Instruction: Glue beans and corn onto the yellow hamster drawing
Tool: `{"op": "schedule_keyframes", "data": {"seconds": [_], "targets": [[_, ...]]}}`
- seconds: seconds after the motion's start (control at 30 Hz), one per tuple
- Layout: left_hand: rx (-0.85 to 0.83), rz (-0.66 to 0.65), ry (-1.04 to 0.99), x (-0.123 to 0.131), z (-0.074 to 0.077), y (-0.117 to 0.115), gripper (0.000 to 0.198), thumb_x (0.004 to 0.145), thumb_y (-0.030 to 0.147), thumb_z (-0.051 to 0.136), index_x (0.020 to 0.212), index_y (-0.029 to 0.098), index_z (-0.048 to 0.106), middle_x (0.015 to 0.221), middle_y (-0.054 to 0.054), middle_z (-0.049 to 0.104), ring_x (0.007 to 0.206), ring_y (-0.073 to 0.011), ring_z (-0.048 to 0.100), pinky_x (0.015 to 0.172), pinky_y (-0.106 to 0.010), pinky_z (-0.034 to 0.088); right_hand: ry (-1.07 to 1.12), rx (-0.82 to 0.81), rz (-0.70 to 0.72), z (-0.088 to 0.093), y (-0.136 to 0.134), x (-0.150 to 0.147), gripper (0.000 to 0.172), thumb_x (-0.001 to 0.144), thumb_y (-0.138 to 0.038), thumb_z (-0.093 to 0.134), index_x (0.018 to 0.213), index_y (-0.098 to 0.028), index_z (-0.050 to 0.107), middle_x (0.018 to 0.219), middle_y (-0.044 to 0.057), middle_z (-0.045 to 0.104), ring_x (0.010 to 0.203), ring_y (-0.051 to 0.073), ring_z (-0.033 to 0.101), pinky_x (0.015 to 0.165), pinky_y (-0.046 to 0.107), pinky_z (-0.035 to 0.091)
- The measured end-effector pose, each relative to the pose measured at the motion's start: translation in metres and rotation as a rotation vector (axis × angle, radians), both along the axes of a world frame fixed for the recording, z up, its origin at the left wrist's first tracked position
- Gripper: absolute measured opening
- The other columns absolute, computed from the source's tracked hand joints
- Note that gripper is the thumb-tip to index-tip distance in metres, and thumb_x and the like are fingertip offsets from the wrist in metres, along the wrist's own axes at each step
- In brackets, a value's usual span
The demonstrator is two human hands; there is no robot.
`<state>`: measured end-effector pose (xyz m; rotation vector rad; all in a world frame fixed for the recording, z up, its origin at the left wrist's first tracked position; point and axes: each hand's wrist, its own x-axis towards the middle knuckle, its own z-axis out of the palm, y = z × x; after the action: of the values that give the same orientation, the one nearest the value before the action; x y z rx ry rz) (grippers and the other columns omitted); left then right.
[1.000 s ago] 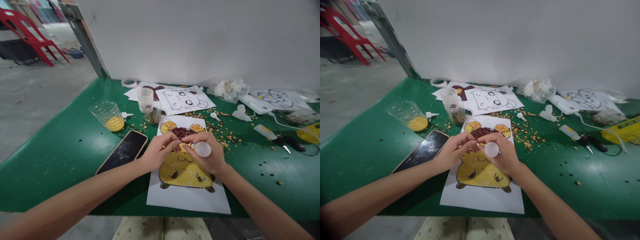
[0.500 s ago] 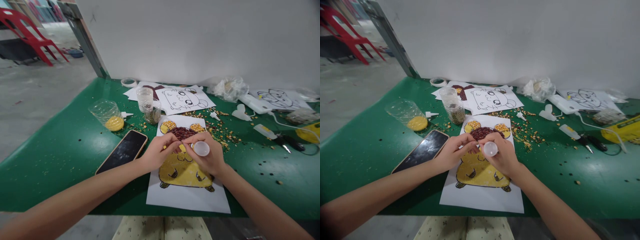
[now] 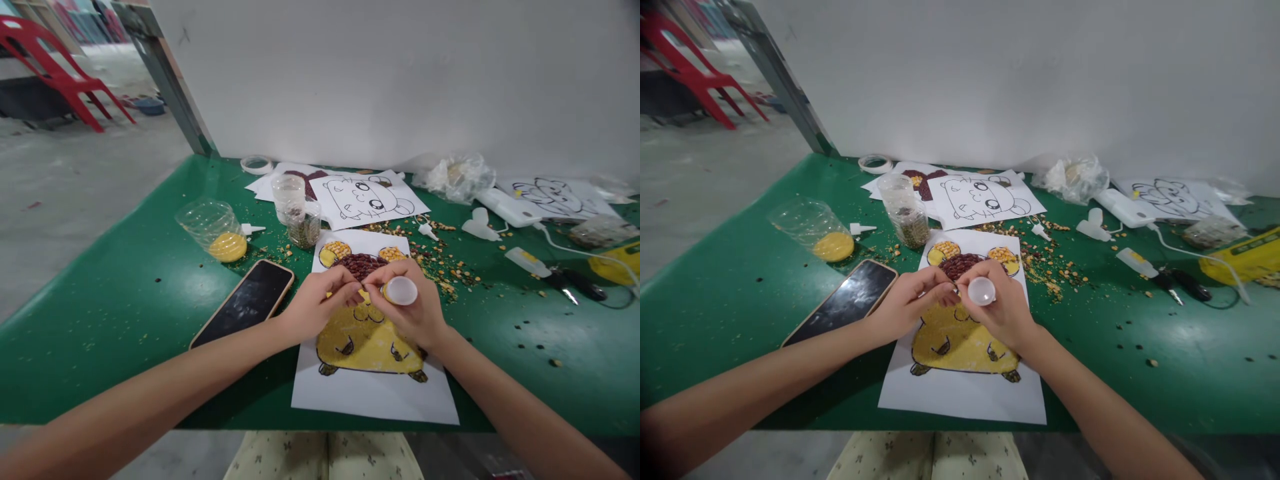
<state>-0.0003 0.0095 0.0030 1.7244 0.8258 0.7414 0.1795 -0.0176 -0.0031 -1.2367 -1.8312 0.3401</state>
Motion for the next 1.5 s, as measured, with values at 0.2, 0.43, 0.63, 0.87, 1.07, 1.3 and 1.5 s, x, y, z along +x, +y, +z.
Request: {"op": "schedule_keyframes", "data": {"seconds": [0.2,0.43,0.63,0.87,1.07,1.3,1.5], "targets": [[-0.026,0.007,-0.031,0.0003,0.0021,0.0004,0.02,0.089,0.027,0.047,0.078,0.013,0.057,0.072,-0.003,0.065,0.068,-0.0118,0.062,0.064,-0.023,0.048,0.099,0.011,0.043,-0.0006,-0.0003,0.0,0.021,0.074,-0.018,0.064,0.088,-0.022,0.05,0.08,0.0,0.062,0.074,0.015,0.063,0.066,0.026,0.048],[-0.053,0.012,-0.038,0.0008,0.0024,0.0,0.02,0.088,0.027,0.047,0.079,0.013,0.057,0.073,-0.003,0.065,0.07,-0.0119,0.062,0.066,-0.023,0.049,0.15,-0.044,0.078,-0.0017,0.0,-0.0019,0.018,0.074,-0.015,0.064,0.085,-0.021,0.051,0.08,0.0,0.059,0.076,0.015,0.061,0.069,0.028,0.047],[-0.044,0.015,-0.018,0.0007,0.0032,0.0006,0.02,0.088,0.027,0.047,0.078,0.013,0.058,0.074,-0.003,0.066,0.071,-0.0123,0.063,0.068,-0.023,0.049,0.214,-0.084,0.102,-0.001,-0.0003,-0.0024,0.015,0.075,-0.015,0.062,0.083,-0.021,0.05,0.079,0.0,0.057,0.074,0.015,0.06,0.068,0.028,0.046],[-0.142,-0.001,-0.106,0.0012,0.0027,0.0013,0.018,0.087,0.027,0.049,0.078,0.014,0.057,0.074,-0.002,0.064,0.071,-0.0123,0.062,0.068,-0.024,0.05,0.198,-0.064,0.08,-0.0013,-0.0004,-0.0044,0.015,0.075,-0.017,0.062,0.083,-0.021,0.049,0.079,0.001,0.059,0.075,0.016,0.06,0.069,0.03,0.046],[-0.176,-0.011,-0.148,0.0016,0.0004,0.0009,0.019,0.087,0.028,0.049,0.078,0.013,0.056,0.074,-0.003,0.063,0.07,-0.0123,0.062,0.067,-0.025,0.051,0.17,-0.087,0.049,-0.0005,-0.0023,-0.0061,0.017,0.075,-0.018,0.062,0.083,-0.022,0.047,0.078,0.0,0.059,0.074,0.015,0.061,0.068,0.028,0.046],[-0.135,-0.01,-0.137,0.0013,0.0016,0.0014,0.019,0.088,0.027,0.049,0.078,0.013,0.057,0.074,-0.002,0.063,0.072,-0.012,0.061,0.068,-0.024,0.05,0.215,-0.091,0.053,-0.0016,-0.002,-0.0074,0.018,0.076,-0.016,0.061,0.085,-0.022,0.047,0.081,0.0,0.06,0.075,0.015,0.06,0.068,0.029,0.046],[-0.103,0.007,-0.112,0.0009,0.0039,0.0007,0.019,0.088,0.024,0.048,0.077,0.012,0.058,0.074,-0.003,0.064,0.072,-0.0109,0.061,0.069,-0.022,0.048,0.258,-0.082,0.067,-0.0021,-0.001,-0.0071,0.017,0.077,-0.017,0.061,0.085,-0.022,0.047,0.079,0.0,0.06,0.072,0.015,0.06,0.066,0.03,0.047]]}}
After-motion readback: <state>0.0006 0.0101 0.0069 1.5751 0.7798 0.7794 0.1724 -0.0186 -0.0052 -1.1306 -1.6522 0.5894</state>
